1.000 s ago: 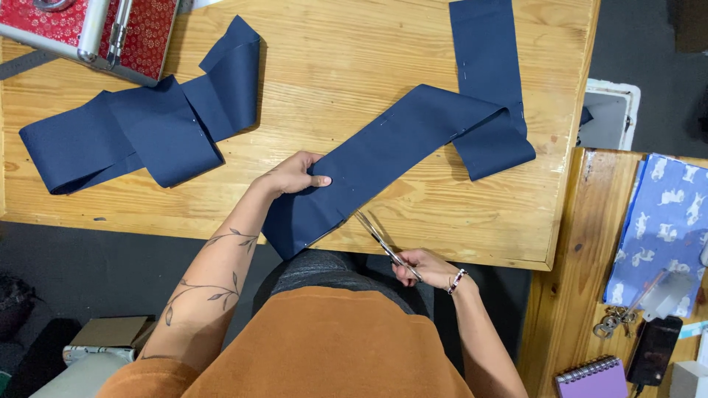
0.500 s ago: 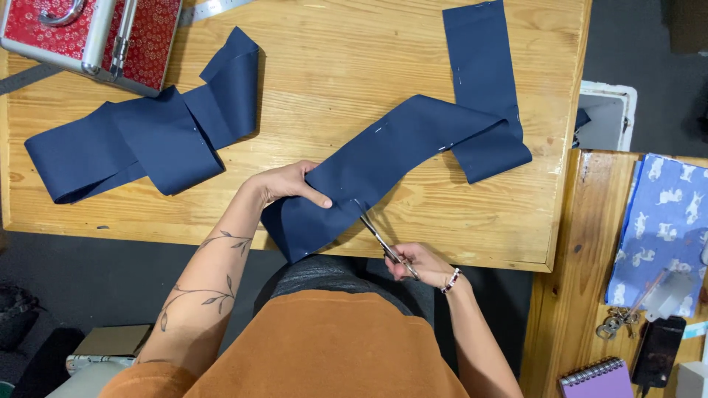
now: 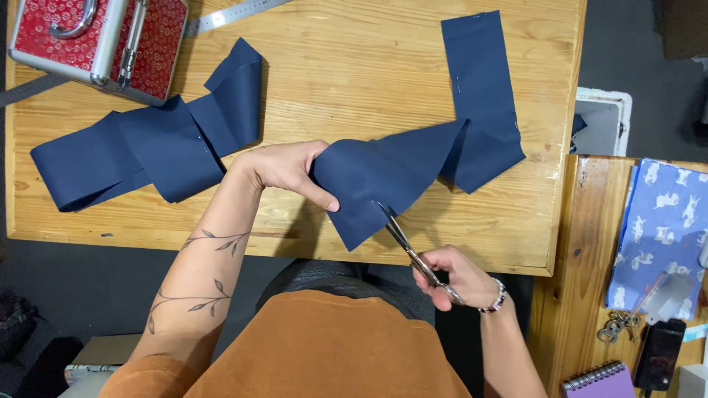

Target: The person cuts a long strip of dark blue fabric into smaller pieces using scissors on a wooden table. They then fold the cut pieces and remove pins from the fabric.

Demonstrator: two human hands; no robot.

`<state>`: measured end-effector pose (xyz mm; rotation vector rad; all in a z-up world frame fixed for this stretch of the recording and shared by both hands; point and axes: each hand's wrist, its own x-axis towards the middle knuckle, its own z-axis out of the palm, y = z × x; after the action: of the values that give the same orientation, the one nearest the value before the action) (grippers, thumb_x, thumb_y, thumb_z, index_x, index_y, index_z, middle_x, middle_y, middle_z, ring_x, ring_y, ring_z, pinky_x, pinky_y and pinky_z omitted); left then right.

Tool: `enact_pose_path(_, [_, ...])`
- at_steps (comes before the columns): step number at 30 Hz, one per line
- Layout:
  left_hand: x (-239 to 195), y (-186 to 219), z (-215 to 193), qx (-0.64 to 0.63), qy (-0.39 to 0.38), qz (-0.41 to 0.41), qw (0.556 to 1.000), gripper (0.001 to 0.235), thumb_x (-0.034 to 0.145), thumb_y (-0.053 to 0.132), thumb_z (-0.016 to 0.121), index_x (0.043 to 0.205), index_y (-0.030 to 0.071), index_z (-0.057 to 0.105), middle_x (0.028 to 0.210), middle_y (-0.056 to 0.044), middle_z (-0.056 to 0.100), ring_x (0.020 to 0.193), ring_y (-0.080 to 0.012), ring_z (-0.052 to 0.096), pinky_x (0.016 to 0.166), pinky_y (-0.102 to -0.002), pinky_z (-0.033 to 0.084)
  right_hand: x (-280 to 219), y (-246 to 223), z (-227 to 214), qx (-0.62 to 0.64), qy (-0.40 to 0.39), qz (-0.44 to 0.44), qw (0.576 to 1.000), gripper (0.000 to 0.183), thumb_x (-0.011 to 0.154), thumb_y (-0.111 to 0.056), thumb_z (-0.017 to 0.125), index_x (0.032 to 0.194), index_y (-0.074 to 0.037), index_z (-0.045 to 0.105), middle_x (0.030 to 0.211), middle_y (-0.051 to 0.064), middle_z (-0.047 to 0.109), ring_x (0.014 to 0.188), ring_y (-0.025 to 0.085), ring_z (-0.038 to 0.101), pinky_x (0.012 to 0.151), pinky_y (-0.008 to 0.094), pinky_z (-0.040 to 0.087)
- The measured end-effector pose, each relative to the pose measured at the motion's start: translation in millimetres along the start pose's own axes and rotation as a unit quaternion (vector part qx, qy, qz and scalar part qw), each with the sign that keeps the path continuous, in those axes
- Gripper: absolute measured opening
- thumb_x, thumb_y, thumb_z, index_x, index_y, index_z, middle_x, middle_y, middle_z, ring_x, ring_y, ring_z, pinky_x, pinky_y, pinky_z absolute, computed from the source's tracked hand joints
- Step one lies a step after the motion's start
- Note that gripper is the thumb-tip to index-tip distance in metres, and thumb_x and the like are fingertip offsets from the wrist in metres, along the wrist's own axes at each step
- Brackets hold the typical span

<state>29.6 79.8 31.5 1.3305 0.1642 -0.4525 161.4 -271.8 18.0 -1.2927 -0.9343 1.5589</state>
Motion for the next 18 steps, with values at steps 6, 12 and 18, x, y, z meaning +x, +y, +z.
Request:
enact_pose_path(6, [-9, 51, 21, 0.006, 0.004, 0.021, 1.000, 0.036, 0.061, 0.002, 0.097, 0.093, 0.004, 0.081, 0.083, -0.008, 0.079, 0.073, -0.0149, 0.071, 0.069, -0.031, 0.063, -13, 2, -5, -0.042, 0.027, -0.040, 0.998, 0.058, 0.052, -0.063, 0.085, 0.064, -0.011, 0.065, 0.051, -0.002, 0.061, 0.052, 0.012, 0.057, 0.057, 0.026, 0.049])
enact_pose_path(12, [-15, 71, 27, -0.010, 0.008, 0.041, 0.999, 0.033, 0.062, 0.001, 0.097, 0.091, 0.002, 0.081, 0.080, -0.010, 0.079, 0.072, -0.0137, 0.070, 0.065, -0.030, 0.063, -19, -7, -5, -0.082, 0.062, -0.037, 0.994, 0.055, 0.051, -0.060, 0.091, 0.060, -0.012, 0.065, 0.046, -0.004, 0.059, 0.048, 0.009, 0.055, 0.054, 0.025, 0.048])
enact_pose_path(18, [-17, 73, 29, -0.008, 0.014, 0.040, 0.999, 0.033, 0.061, 0.001, 0.097, 0.090, 0.003, 0.081, 0.079, -0.009, 0.078, 0.069, -0.0137, 0.070, 0.064, -0.029, 0.063, -24, -3, -5, -0.110, 0.078, -0.027, 0.991, 0.052, 0.052, -0.055, 0.096, 0.059, -0.013, 0.067, 0.044, -0.003, 0.060, 0.047, 0.009, 0.054, 0.054, 0.024, 0.046])
